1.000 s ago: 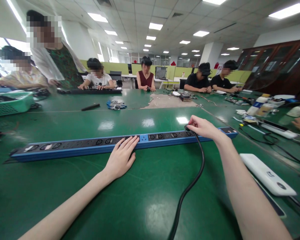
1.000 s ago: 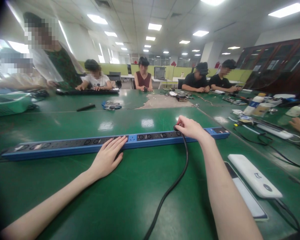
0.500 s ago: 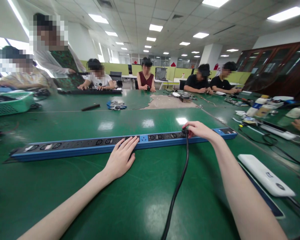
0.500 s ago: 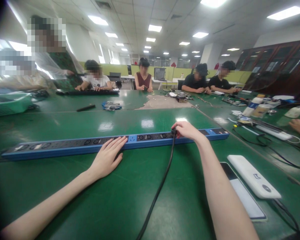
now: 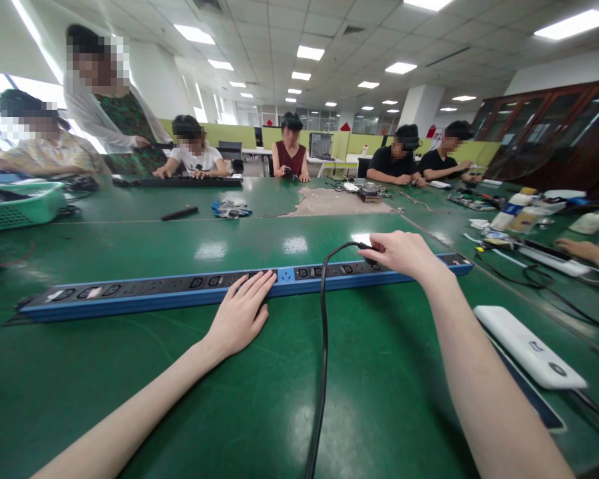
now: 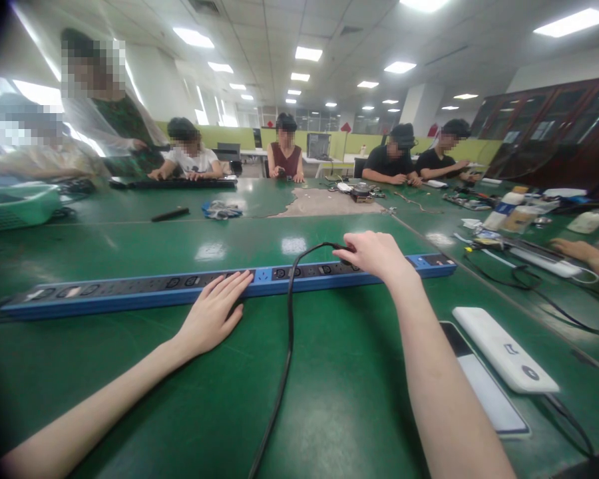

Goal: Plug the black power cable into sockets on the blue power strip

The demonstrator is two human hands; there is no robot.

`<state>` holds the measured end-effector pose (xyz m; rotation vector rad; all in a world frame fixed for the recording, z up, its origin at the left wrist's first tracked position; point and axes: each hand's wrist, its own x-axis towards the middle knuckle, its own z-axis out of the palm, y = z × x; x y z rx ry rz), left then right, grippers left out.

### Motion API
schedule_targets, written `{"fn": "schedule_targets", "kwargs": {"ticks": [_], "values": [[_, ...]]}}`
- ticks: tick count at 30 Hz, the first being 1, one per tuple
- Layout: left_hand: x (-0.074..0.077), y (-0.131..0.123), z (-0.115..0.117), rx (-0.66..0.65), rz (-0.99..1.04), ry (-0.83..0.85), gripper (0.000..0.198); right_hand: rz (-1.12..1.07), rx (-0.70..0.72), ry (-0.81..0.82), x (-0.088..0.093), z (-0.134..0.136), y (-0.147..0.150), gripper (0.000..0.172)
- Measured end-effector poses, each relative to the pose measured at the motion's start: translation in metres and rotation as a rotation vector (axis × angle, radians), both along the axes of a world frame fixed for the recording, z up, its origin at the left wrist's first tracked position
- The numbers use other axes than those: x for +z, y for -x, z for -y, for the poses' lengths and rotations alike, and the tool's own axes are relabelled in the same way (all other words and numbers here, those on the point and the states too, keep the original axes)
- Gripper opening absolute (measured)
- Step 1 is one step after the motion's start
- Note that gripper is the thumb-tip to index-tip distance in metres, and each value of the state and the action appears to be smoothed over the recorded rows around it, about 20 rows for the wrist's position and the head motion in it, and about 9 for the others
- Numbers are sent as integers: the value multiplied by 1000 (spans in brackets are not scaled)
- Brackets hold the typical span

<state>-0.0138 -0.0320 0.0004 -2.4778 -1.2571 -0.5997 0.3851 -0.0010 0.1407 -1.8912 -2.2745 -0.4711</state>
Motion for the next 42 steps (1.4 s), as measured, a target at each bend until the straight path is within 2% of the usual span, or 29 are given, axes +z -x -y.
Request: {"fn": "schedule_targets", "kwargs": {"ticks": [4, 8, 11, 16, 20, 24, 30, 37, 42], "values": [[0, 0, 0, -1, 5, 2, 73, -24, -56, -184, 13, 12, 17, 56], [0, 0, 0, -8, 18, -1, 74, -193, -199, -322, 15, 5, 15, 62], [0, 0, 0, -8, 21, -1, 72, -255, -283, -251, 2, -10, 8, 60], [-1, 0, -1, -4, 18, 1, 71, -202, -304, -5, -40, -29, 11, 54], [0, 0, -1, -2, 16, 5, 72, -171, -304, 31, -60, -34, 18, 51], [1, 0, 0, -5, 16, 4, 75, -155, -295, 68, -62, -40, 20, 50], [2, 0, 2, -3, 23, 2, 77, -162, -371, 79, -64, -43, 31, 43], [2, 0, 2, 9, 19, 5, 75, -158, -349, 80, -65, -38, 33, 47], [1, 0, 1, 11, 29, 7, 74, -172, -353, 35, -74, -36, 32, 52]]}}
